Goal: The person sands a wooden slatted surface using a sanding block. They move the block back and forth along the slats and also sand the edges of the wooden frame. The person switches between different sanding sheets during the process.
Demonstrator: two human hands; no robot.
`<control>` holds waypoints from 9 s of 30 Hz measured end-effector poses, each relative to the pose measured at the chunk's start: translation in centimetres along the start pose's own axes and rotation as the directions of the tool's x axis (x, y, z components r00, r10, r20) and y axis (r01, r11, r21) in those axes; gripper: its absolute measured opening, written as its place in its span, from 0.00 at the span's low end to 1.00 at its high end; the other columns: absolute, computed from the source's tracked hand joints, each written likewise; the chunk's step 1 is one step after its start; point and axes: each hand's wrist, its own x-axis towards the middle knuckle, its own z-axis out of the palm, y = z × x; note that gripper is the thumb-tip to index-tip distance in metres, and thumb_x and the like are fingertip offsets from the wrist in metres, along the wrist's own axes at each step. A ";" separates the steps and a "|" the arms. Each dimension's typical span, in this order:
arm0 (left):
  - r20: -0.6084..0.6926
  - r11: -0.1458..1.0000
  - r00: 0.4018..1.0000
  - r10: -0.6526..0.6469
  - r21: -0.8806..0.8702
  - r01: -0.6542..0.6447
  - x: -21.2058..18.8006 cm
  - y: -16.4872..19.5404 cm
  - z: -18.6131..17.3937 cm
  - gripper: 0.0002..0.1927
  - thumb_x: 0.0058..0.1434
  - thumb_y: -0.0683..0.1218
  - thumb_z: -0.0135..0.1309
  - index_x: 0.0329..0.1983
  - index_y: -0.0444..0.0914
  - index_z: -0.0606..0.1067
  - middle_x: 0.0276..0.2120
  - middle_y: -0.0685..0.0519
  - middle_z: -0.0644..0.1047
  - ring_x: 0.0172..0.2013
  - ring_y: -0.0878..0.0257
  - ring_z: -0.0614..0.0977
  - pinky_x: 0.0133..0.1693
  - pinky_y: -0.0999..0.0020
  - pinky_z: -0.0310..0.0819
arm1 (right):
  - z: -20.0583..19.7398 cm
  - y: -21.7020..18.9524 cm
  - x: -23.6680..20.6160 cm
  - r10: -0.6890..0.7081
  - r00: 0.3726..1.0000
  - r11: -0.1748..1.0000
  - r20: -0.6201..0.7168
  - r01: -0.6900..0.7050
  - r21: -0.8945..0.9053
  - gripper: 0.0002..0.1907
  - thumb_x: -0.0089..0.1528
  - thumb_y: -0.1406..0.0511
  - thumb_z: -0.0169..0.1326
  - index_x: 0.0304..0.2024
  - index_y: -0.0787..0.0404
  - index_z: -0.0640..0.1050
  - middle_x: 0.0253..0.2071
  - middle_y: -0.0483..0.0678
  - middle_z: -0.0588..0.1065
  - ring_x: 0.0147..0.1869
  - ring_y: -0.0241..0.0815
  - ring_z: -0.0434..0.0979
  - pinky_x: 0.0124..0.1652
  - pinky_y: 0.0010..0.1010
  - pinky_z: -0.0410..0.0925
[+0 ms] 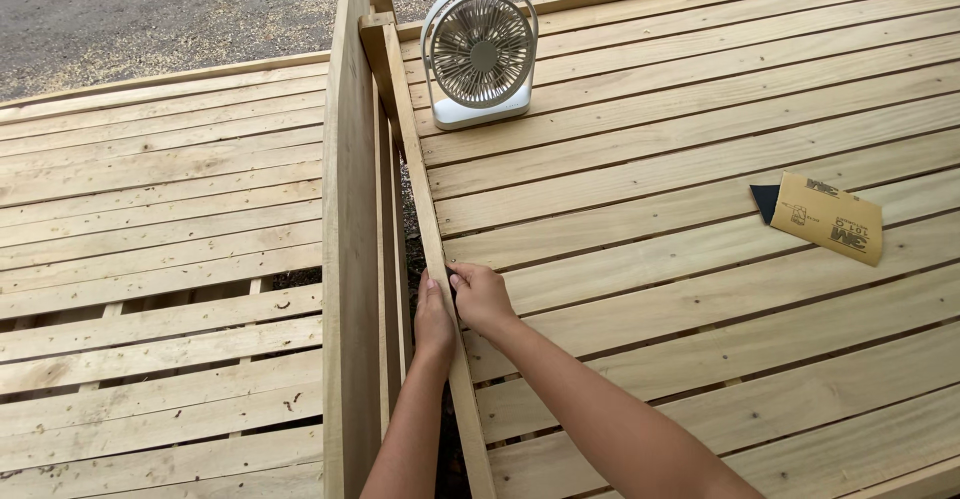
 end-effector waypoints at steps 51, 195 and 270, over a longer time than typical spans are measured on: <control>-0.018 0.998 0.999 -0.028 0.056 0.029 -0.9 0.7 0.5 0.32 0.73 0.62 0.24 0.78 0.48 0.54 0.71 0.51 0.64 0.69 0.57 0.67 0.68 0.62 0.58 | -2.0 0.5 -3.8 -0.069 0.992 0.970 0.106 0.092 -0.227 0.17 0.68 0.67 0.48 0.57 0.63 0.78 0.44 0.60 0.81 0.43 0.52 0.85 0.45 0.36 0.74; -0.106 0.943 0.950 0.294 0.197 -0.270 8.2 3.5 0.4 0.31 0.72 0.53 0.39 0.72 0.32 0.59 0.69 0.37 0.64 0.69 0.45 0.66 0.67 0.61 0.59 | 0.4 1.0 6.7 -0.505 0.862 0.862 -0.044 0.507 0.021 0.19 0.71 0.66 0.41 0.59 0.69 0.76 0.55 0.56 0.79 0.61 0.46 0.78 0.61 0.33 0.68; -0.365 0.769 0.734 0.572 0.550 -0.326 1.3 17.7 -1.9 0.16 0.72 0.49 0.45 0.36 0.33 0.75 0.22 0.42 0.78 0.24 0.49 0.81 0.30 0.55 0.72 | -0.2 -2.3 10.6 -0.444 0.896 0.826 0.026 0.420 -0.376 0.27 0.65 0.61 0.51 0.67 0.61 0.71 0.70 0.59 0.64 0.72 0.57 0.60 0.67 0.44 0.57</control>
